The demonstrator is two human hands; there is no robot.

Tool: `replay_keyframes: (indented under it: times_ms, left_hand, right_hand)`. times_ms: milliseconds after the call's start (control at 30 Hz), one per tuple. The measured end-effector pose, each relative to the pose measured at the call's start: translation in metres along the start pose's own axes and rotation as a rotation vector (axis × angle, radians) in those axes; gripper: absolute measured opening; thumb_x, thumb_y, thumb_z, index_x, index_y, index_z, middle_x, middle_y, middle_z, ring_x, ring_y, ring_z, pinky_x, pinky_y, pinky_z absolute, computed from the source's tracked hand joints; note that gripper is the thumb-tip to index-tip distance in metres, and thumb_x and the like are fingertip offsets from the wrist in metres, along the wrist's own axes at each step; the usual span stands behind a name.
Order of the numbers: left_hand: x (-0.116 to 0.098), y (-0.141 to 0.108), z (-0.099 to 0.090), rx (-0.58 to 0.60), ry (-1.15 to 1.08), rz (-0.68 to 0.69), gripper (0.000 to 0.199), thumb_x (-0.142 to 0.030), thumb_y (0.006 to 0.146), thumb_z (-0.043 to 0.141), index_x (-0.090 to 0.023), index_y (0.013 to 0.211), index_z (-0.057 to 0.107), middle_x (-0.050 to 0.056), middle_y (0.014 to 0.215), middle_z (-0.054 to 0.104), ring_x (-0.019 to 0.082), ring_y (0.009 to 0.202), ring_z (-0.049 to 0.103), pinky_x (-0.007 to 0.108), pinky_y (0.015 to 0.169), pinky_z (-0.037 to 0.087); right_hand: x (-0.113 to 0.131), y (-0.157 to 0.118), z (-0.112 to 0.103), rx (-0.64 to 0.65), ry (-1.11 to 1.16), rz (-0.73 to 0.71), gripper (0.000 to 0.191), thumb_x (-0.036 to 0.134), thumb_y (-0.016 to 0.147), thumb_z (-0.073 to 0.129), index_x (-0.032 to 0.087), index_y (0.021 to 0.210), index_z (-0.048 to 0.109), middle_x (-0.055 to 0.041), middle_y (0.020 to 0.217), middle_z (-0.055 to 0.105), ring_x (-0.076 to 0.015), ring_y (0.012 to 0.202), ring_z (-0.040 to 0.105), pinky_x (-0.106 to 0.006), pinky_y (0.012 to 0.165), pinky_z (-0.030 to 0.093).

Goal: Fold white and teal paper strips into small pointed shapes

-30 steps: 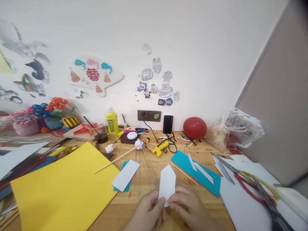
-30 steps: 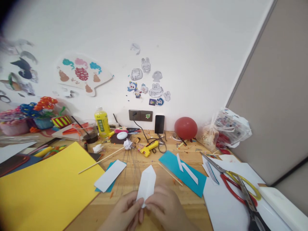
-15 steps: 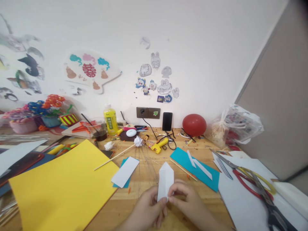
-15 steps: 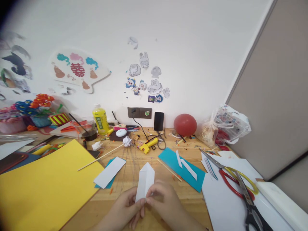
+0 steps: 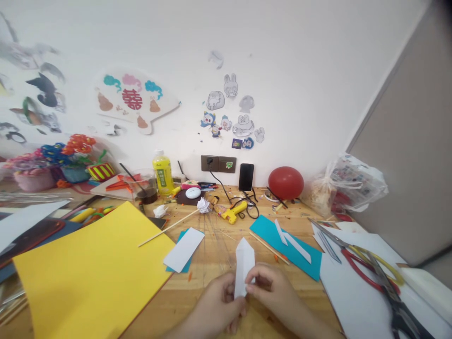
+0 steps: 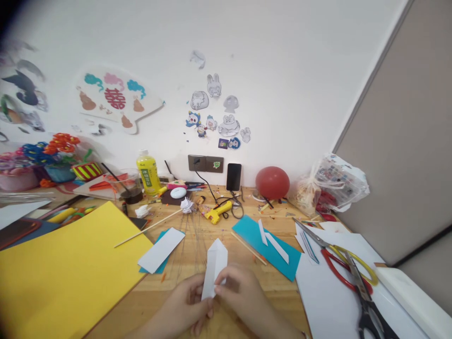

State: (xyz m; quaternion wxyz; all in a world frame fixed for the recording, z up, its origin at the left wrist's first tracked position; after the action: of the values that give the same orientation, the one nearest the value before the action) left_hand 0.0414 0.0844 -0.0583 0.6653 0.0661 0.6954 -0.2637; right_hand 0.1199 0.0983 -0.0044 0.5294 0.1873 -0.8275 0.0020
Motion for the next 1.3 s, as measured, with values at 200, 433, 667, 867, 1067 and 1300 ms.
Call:
replay_keyframes:
  times_ms: [200, 433, 667, 867, 1067, 1300]
  left_hand:
    - [-0.003, 0.000, 0.001, 0.021, -0.077, 0.014, 0.016, -0.028, 0.063, 0.044, -0.016, 0.072, 0.045, -0.006, 0.048, 0.054, 0.004, 0.028, 0.044, 0.014, 0.028, 0.030]
    - [-0.001, 0.000, 0.002, 0.012, -0.041, 0.009, 0.019, -0.033, 0.063, 0.048, -0.017, 0.072, 0.044, -0.007, 0.046, 0.053, 0.005, 0.028, 0.043, 0.016, 0.029, 0.030]
    - [0.001, 0.001, 0.002, 0.006, -0.058, -0.017, 0.017, -0.026, 0.058, 0.051, -0.017, 0.069, 0.043, -0.007, 0.045, 0.053, 0.006, 0.029, 0.046, 0.017, 0.030, 0.033]
    - [0.004, 0.002, 0.003, 0.009, -0.063, -0.007, 0.016, -0.024, 0.057, 0.050, -0.017, 0.069, 0.041, -0.006, 0.047, 0.056, 0.006, 0.029, 0.046, 0.017, 0.030, 0.034]
    - [0.003, 0.001, 0.004, 0.016, -0.085, -0.012, 0.019, -0.026, 0.059, 0.049, -0.017, 0.074, 0.041, -0.008, 0.048, 0.056, 0.005, 0.028, 0.045, 0.016, 0.030, 0.033]
    - [0.002, 0.000, 0.003, 0.008, -0.071, -0.016, 0.021, -0.032, 0.062, 0.048, -0.017, 0.074, 0.040, -0.008, 0.047, 0.056, 0.005, 0.028, 0.045, 0.016, 0.030, 0.032]
  right_hand:
    - [0.010, -0.002, 0.004, 0.084, 0.031, -0.036, 0.012, 0.024, 0.075, 0.055, 0.017, 0.066, 0.058, 0.0001, 0.071, 0.061, -0.0138, 0.070, 0.055, -0.023, 0.065, 0.041]
    - [0.014, -0.004, 0.006, 0.128, 0.044, -0.044, 0.011, 0.025, 0.074, 0.057, 0.018, 0.066, 0.058, 0.0002, 0.072, 0.061, -0.0142, 0.072, 0.055, -0.023, 0.067, 0.040]
    - [-0.009, -0.002, 0.002, -0.031, 0.013, 0.099, 0.003, 0.015, 0.064, 0.057, 0.017, 0.066, 0.057, 0.0018, 0.063, 0.057, -0.0126, 0.059, 0.050, -0.022, 0.056, 0.038]
    - [-0.013, -0.003, 0.001, -0.049, -0.002, 0.151, 0.007, 0.013, 0.062, 0.055, 0.017, 0.066, 0.057, 0.0021, 0.061, 0.055, -0.0122, 0.056, 0.048, -0.021, 0.052, 0.036]
    - [-0.013, -0.002, 0.001, -0.060, 0.025, 0.139, 0.007, 0.013, 0.061, 0.054, 0.018, 0.065, 0.057, 0.0023, 0.061, 0.055, -0.0120, 0.055, 0.048, -0.021, 0.051, 0.036]
    - [-0.012, -0.003, 0.000, -0.095, 0.005, 0.145, 0.007, 0.013, 0.062, 0.053, 0.018, 0.065, 0.058, 0.0019, 0.062, 0.058, -0.0126, 0.057, 0.049, -0.021, 0.053, 0.037]
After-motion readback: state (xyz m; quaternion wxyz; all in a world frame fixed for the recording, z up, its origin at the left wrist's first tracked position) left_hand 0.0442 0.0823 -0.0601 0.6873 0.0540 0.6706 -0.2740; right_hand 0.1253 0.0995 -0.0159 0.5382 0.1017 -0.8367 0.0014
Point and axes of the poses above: each hand's wrist, its own y-axis towards the middle knuckle, its own z-axis out of the palm, x = y × z, the point moved 10 cm from there along y, towards the middle knuckle
